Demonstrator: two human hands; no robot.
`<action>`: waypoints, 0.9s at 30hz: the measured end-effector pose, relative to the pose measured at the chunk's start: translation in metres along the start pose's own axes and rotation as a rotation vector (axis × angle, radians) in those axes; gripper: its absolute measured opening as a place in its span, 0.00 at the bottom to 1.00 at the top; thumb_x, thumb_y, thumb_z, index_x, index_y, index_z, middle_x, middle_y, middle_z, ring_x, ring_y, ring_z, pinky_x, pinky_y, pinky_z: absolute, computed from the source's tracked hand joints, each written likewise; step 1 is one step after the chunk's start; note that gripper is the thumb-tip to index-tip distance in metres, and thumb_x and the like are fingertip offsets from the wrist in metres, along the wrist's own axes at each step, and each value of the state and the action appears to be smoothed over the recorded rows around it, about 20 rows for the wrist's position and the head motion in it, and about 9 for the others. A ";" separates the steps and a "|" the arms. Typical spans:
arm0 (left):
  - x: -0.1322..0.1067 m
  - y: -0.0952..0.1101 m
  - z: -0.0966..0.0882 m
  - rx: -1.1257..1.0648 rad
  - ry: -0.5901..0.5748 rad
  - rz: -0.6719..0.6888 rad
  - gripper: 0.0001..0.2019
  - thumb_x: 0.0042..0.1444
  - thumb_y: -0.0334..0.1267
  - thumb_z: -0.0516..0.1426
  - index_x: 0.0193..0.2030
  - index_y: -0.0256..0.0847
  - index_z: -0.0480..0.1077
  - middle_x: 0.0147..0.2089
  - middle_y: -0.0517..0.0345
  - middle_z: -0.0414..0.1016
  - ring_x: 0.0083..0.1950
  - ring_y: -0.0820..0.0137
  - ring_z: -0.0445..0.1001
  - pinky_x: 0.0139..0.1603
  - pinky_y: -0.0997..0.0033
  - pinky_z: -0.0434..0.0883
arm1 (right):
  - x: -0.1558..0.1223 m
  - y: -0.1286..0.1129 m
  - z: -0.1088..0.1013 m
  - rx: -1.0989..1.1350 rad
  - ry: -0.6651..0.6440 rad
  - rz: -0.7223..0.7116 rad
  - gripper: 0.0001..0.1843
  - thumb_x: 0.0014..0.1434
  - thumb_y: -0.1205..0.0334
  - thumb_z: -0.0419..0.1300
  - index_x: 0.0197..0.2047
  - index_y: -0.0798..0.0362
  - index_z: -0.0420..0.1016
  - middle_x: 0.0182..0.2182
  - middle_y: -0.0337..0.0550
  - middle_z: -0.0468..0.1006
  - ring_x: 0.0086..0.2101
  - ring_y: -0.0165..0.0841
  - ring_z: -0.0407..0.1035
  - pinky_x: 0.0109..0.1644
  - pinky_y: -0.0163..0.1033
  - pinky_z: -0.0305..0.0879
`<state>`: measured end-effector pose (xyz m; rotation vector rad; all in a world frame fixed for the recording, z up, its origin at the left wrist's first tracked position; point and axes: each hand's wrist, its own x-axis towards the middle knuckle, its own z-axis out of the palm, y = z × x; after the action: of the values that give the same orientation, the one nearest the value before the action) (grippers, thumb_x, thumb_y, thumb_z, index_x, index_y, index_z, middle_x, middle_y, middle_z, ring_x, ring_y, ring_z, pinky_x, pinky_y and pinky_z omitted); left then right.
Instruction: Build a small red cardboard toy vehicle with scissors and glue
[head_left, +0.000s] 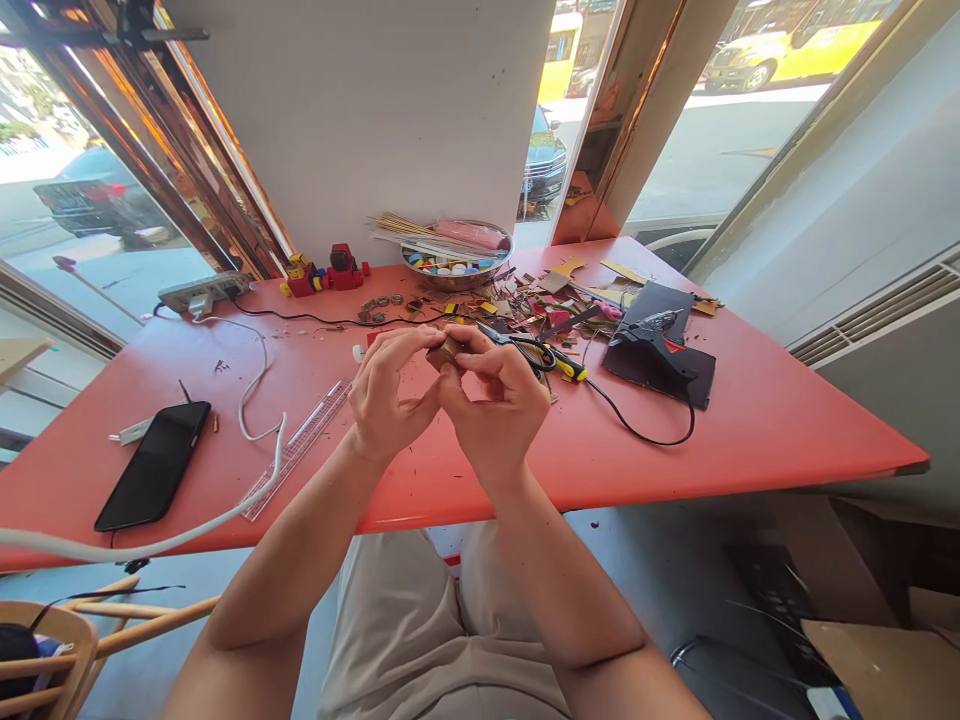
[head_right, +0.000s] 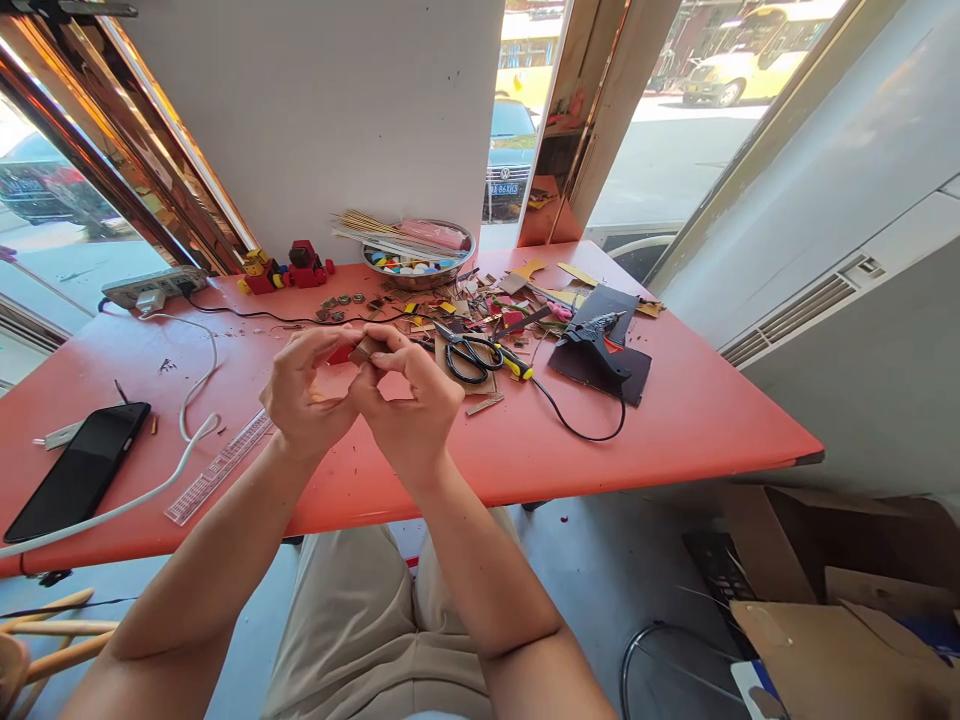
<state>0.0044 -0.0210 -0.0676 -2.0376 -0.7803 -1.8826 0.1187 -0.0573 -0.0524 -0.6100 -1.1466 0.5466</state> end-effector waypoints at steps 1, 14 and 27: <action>0.001 -0.001 -0.001 -0.041 -0.031 0.018 0.19 0.68 0.45 0.66 0.62 0.50 0.70 0.49 0.55 0.86 0.49 0.63 0.86 0.53 0.55 0.85 | 0.002 0.000 -0.001 0.016 0.008 0.009 0.11 0.58 0.68 0.66 0.33 0.45 0.67 0.42 0.46 0.89 0.49 0.41 0.87 0.53 0.50 0.87; 0.030 -0.035 -0.012 -0.367 0.388 -0.539 0.29 0.62 0.67 0.65 0.29 0.48 0.59 0.21 0.69 0.59 0.22 0.74 0.65 0.29 0.68 0.72 | 0.019 -0.003 -0.024 0.072 -0.020 0.132 0.13 0.53 0.68 0.67 0.30 0.45 0.65 0.33 0.41 0.85 0.48 0.44 0.87 0.50 0.51 0.85; 0.016 -0.050 -0.011 -0.645 -0.198 -0.790 0.26 0.59 0.68 0.66 0.49 0.49 0.76 0.49 0.51 0.87 0.45 0.65 0.87 0.42 0.67 0.83 | 0.079 -0.003 -0.012 -0.035 -0.496 0.079 0.10 0.48 0.68 0.67 0.28 0.47 0.70 0.37 0.39 0.87 0.44 0.37 0.85 0.49 0.44 0.85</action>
<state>-0.0318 0.0177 -0.0587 -2.5627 -1.3065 -2.6437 0.1550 -0.0077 -0.0017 -0.5660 -1.6058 0.7734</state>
